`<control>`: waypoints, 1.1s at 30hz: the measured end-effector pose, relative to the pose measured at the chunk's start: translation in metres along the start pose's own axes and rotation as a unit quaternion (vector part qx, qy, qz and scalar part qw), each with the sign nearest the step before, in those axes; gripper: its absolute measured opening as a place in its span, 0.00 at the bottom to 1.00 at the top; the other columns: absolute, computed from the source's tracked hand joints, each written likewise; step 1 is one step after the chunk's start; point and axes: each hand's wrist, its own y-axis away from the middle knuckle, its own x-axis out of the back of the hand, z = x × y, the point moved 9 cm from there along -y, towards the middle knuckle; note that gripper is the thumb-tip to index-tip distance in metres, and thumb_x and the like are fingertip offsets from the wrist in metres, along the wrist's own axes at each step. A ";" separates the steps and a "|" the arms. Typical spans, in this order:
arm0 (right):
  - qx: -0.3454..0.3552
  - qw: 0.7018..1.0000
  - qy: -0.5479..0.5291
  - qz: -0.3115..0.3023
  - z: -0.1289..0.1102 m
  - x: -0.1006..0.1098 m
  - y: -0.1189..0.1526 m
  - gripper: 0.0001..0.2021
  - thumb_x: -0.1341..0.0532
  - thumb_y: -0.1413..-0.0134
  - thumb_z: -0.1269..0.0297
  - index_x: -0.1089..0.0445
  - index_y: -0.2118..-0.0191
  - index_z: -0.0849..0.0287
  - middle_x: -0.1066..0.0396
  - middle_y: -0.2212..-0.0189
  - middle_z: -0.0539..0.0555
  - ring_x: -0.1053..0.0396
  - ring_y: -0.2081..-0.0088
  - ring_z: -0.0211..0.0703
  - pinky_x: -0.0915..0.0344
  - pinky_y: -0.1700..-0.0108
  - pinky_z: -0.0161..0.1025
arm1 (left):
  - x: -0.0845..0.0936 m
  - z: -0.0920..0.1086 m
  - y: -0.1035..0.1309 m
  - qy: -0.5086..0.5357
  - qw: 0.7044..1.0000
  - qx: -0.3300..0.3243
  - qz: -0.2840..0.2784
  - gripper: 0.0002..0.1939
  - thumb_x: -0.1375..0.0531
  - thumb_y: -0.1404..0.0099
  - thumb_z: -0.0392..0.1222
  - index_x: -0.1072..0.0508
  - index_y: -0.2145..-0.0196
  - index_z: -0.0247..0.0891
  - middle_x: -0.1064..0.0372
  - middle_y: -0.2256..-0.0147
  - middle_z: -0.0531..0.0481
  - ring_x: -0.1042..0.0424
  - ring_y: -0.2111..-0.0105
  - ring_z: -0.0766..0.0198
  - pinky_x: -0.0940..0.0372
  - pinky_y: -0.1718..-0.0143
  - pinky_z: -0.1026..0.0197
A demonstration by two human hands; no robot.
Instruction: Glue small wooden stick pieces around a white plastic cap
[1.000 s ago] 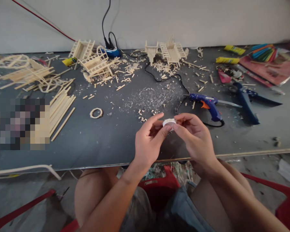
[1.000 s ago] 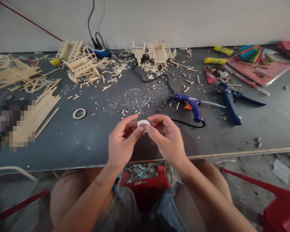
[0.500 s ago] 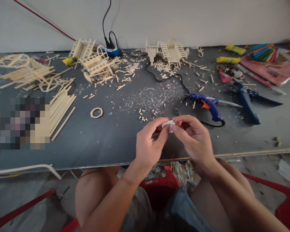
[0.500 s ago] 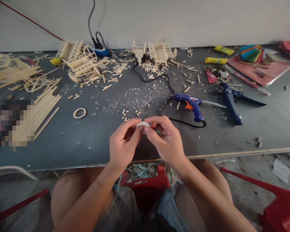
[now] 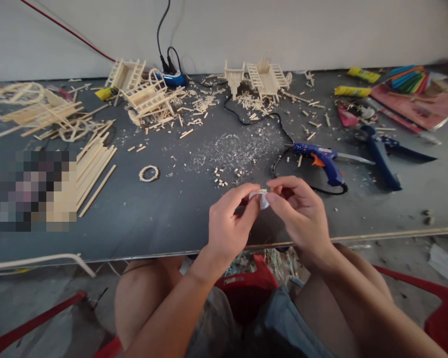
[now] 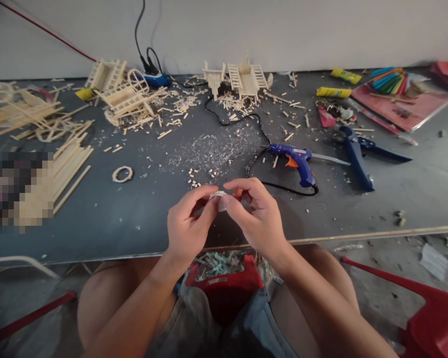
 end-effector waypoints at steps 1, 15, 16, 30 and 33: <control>0.000 1.000 0.004 -0.001 0.000 0.000 0.000 0.07 0.38 0.46 0.68 0.28 0.61 0.52 0.36 0.71 0.48 0.37 0.69 0.36 0.38 0.66 0.35 | 0.000 0.000 0.000 -0.005 1.000 -0.001 0.000 0.08 0.41 0.35 0.36 0.26 0.58 0.39 0.23 0.63 0.48 0.24 0.66 0.65 0.28 0.62 0.64; -0.006 1.000 0.000 -0.025 -0.002 -0.006 0.003 0.03 0.39 0.45 0.69 0.29 0.64 0.54 0.32 0.69 0.49 0.33 0.67 0.37 0.34 0.64 0.36 | 0.003 0.006 0.002 -0.044 0.998 -0.031 0.020 0.07 0.41 0.36 0.37 0.26 0.60 0.39 0.24 0.67 0.50 0.26 0.70 0.67 0.29 0.65 0.65; -0.009 1.000 -0.005 -0.027 -0.002 -0.006 0.003 0.03 0.39 0.45 0.69 0.29 0.64 0.54 0.31 0.69 0.49 0.33 0.67 0.37 0.34 0.64 0.35 | 0.004 0.006 0.002 -0.045 0.998 -0.031 0.021 0.07 0.41 0.36 0.37 0.26 0.60 0.39 0.24 0.67 0.50 0.26 0.70 0.67 0.30 0.65 0.65; -0.029 0.999 -0.027 -0.014 0.000 -0.004 0.004 0.04 0.38 0.45 0.67 0.29 0.63 0.53 0.30 0.70 0.48 0.32 0.68 0.36 0.33 0.65 0.34 | 0.003 0.007 0.001 -0.040 0.999 -0.031 0.011 0.07 0.41 0.36 0.37 0.25 0.60 0.40 0.24 0.67 0.50 0.26 0.70 0.66 0.30 0.65 0.64; -0.042 0.998 -0.036 -0.004 0.002 -0.001 0.004 0.06 0.38 0.45 0.68 0.29 0.61 0.53 0.30 0.70 0.48 0.32 0.68 0.36 0.33 0.65 0.33 | 0.003 0.009 0.001 -0.043 0.998 -0.041 0.011 0.07 0.41 0.36 0.35 0.25 0.60 0.40 0.24 0.68 0.51 0.26 0.70 0.67 0.31 0.65 0.65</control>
